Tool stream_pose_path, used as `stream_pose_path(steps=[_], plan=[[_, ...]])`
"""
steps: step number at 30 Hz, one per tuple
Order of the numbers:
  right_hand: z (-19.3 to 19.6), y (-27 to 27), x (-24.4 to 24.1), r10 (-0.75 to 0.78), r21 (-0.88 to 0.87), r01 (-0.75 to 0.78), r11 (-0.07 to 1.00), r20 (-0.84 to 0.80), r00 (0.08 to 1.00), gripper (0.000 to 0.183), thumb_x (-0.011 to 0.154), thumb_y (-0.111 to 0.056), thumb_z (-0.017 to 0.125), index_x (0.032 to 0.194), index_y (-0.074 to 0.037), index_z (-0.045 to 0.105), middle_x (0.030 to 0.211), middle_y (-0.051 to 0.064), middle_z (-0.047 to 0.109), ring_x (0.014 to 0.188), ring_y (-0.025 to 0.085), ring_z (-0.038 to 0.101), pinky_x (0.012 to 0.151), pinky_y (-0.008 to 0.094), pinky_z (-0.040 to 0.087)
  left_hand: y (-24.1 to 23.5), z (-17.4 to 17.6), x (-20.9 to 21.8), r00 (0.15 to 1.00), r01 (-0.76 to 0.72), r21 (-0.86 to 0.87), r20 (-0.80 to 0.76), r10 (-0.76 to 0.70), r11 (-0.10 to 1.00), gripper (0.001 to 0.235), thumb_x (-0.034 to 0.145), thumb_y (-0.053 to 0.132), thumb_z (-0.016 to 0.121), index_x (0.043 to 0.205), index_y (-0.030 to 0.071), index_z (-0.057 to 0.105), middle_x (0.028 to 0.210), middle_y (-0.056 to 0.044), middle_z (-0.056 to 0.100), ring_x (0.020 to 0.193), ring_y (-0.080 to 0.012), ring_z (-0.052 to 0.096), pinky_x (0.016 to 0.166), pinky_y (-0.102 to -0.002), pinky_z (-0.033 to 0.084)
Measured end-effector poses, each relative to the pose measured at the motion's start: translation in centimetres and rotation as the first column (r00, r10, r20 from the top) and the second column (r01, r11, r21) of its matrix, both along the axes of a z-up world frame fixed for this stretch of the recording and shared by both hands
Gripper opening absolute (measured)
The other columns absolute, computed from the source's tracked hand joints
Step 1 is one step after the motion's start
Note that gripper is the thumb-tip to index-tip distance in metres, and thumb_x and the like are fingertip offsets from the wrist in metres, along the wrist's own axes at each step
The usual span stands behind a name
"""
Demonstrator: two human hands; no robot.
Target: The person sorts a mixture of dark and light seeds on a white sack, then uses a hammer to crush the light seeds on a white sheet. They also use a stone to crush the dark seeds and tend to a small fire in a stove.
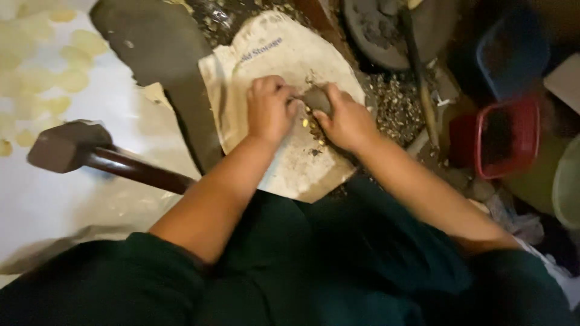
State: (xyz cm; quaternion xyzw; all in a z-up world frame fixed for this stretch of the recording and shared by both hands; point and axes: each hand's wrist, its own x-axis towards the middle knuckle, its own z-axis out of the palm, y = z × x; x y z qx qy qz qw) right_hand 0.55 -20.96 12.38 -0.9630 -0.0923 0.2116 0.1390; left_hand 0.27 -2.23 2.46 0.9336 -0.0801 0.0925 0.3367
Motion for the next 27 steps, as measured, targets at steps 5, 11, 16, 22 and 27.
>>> stream_pose_path(steps=[5, 11, 16, 22, 27], plan=[[1.9, -1.0, 0.6, 0.065, -0.029, -0.068, 0.997, -0.090, 0.994, 0.048, 0.100, -0.034, 0.059, 0.142, -0.017, 0.044, 0.094, 0.026, 0.072, 0.097, 0.055, 0.068, 0.087, 0.066, 0.052, -1.2, -0.5, 0.4, 0.996, 0.003, 0.076, -0.093, 0.004, 0.997, 0.023, 0.077, 0.036, 0.086, 0.098, 0.032, 0.076, 0.111, 0.005, 0.061, 0.119, -0.0236, 0.049, 0.104, -0.051, 0.034], [1.6, 2.3, -0.8, 0.110, -0.003, -0.110, 0.994, 0.074, 0.991, 0.051, 0.101, -0.033, 0.064, 0.145, -0.018, 0.045, 0.110, 0.031, 0.065, 0.098, 0.057, 0.068, 0.082, 0.065, 0.056, 1.1, -1.0, 0.1, 0.998, 0.037, 0.047, 0.050, -0.039, 0.998, 0.019, 0.086, 0.023, 0.078, 0.104, 0.025, 0.075, 0.106, 0.001, 0.064, 0.114, -0.0242, 0.057, 0.103, -0.047, 0.041], [1.0, 1.6, -0.1, -0.017, 0.075, 0.015, 0.997, 0.021, 1.000, 0.051, 0.103, -0.034, 0.061, 0.145, -0.011, 0.042, 0.113, 0.035, 0.064, 0.102, 0.060, 0.065, 0.086, 0.068, 0.053, 1.4, -1.5, -0.4, 0.998, 0.037, 0.040, 0.056, -0.039, 0.999, 0.023, 0.083, 0.022, 0.079, 0.106, 0.023, 0.075, 0.107, -0.001, 0.064, 0.114, -0.0253, 0.058, 0.101, -0.046, 0.044], [0.3, 1.3, 0.6, -0.083, 0.027, 0.085, 0.996, -0.058, 0.995, 0.044, 0.103, -0.039, 0.060, 0.136, -0.016, 0.043, 0.112, 0.032, 0.067, 0.104, 0.057, 0.066, 0.087, 0.066, 0.053, 1.1, -0.6, -0.1, 0.999, 0.025, -0.003, 0.027, -0.025, 1.000, 0.016, 0.083, 0.021, 0.080, 0.098, 0.023, 0.076, 0.105, -0.001, 0.063, 0.111, -0.0272, 0.058, 0.097, -0.047, 0.045], [2.5, 1.7, 0.5, 0.097, -0.156, -0.101, 0.983, -0.029, 0.995, 0.049, 0.101, -0.040, 0.059, 0.142, -0.020, 0.041, 0.115, 0.027, 0.066, 0.100, 0.054, 0.069, 0.085, 0.064, 0.055, 0.5, -1.0, 0.8, 0.999, -0.036, -0.011, -0.026, 0.035, 0.999, 0.016, 0.080, 0.033, 0.084, 0.093, 0.028, 0.077, 0.106, 0.003, 0.060, 0.113, -0.0262, 0.052, 0.099, -0.050, 0.041]])
